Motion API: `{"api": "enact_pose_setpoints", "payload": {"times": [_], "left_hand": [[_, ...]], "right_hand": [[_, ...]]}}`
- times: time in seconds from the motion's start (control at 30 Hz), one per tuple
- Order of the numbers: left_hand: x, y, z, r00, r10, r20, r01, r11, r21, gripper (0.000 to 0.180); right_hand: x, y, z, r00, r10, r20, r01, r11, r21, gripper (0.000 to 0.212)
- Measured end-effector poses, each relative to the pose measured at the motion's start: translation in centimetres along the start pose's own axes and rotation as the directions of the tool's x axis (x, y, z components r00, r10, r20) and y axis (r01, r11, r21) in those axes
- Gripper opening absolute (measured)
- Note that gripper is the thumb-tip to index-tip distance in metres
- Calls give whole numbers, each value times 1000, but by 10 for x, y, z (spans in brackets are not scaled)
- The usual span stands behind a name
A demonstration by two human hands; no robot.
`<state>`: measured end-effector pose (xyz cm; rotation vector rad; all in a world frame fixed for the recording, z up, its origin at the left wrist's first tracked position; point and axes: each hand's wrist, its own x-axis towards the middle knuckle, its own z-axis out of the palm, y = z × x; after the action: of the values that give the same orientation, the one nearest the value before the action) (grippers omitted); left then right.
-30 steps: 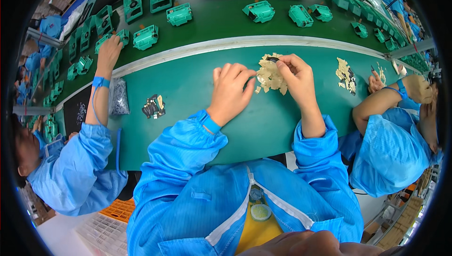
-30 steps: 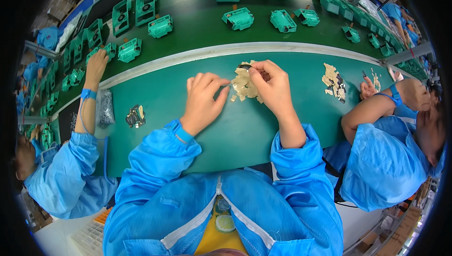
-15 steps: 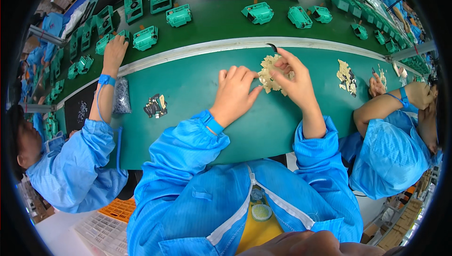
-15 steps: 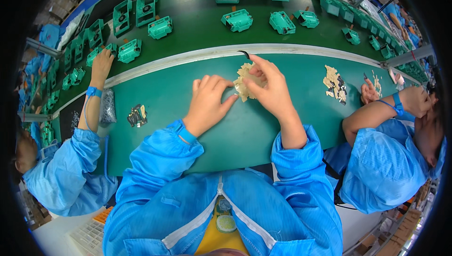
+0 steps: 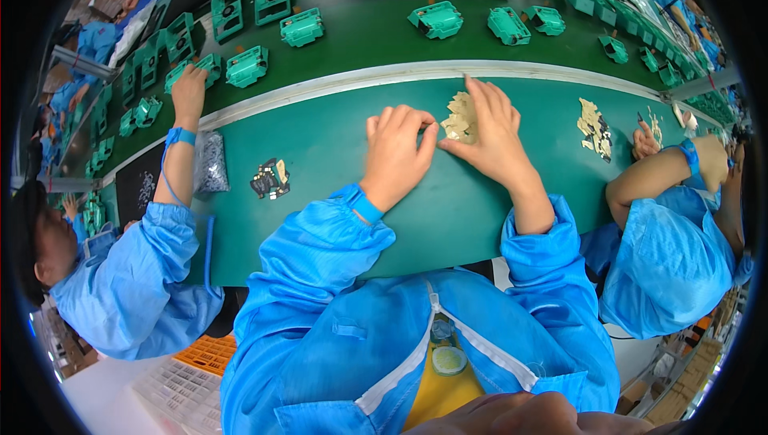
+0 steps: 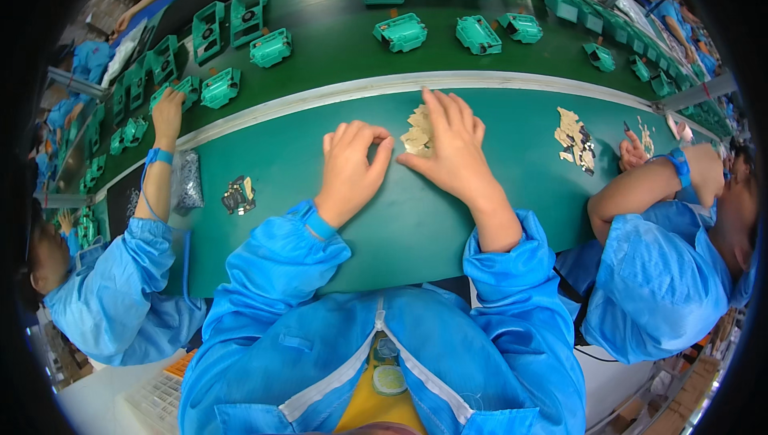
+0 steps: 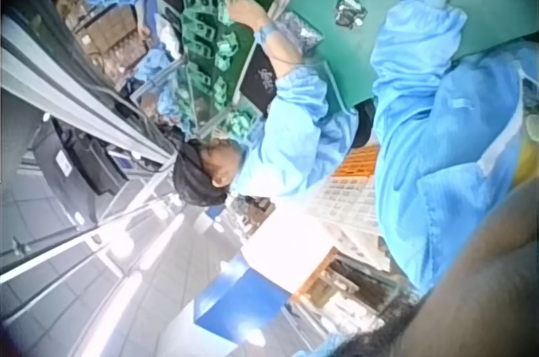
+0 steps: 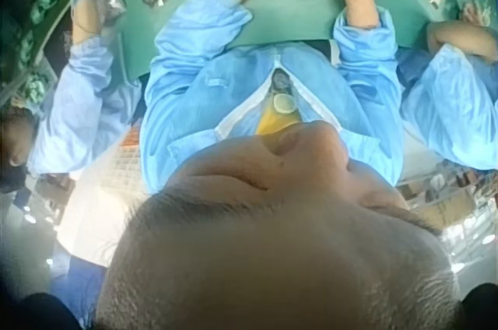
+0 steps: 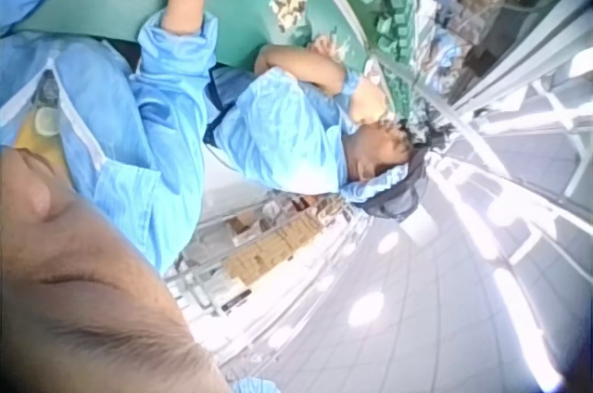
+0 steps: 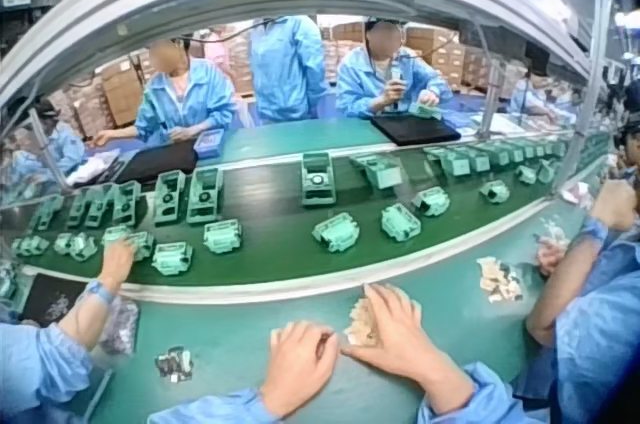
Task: The person assembles small electronic components by hand, inserting small black electronic components into green plastic housings on an assembly line.
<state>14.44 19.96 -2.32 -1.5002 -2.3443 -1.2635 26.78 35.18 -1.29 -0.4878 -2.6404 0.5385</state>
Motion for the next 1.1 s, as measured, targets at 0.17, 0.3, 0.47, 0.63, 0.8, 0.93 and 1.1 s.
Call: {"api": "enact_pose_setpoints", "payload": {"times": [0.17,0.3,0.47,0.63,0.8,0.93,1.1], "left_hand": [[0,3,4,1000,-19,-11,19,1000,-16,5],[0,4,3,1000,-13,-4,12,1000,-25,5],[-2,0,4,998,-17,-56,18,1000,25,4],[-1,2,16,998,20,-59,-23,998,-52,5],[-3,1,10,997,7,-74,-11,999,-50,4],[-4,2,14,996,5,-84,-10,998,-58,4],[-4,2,18,996,-8,-83,3,998,-56,6]], "right_hand": [[2,20,-9,981,155,-114,-143,984,106,86],[5,33,-10,922,329,-203,-263,919,295,77],[4,17,3,986,84,-142,-62,987,151,96],[-6,9,13,999,38,-31,-40,996,-82,110],[-3,14,13,996,77,-38,-81,992,-102,109],[-4,24,11,986,159,-47,-163,982,-95,106],[-2,27,9,985,170,1,-170,985,-14,106]]}}
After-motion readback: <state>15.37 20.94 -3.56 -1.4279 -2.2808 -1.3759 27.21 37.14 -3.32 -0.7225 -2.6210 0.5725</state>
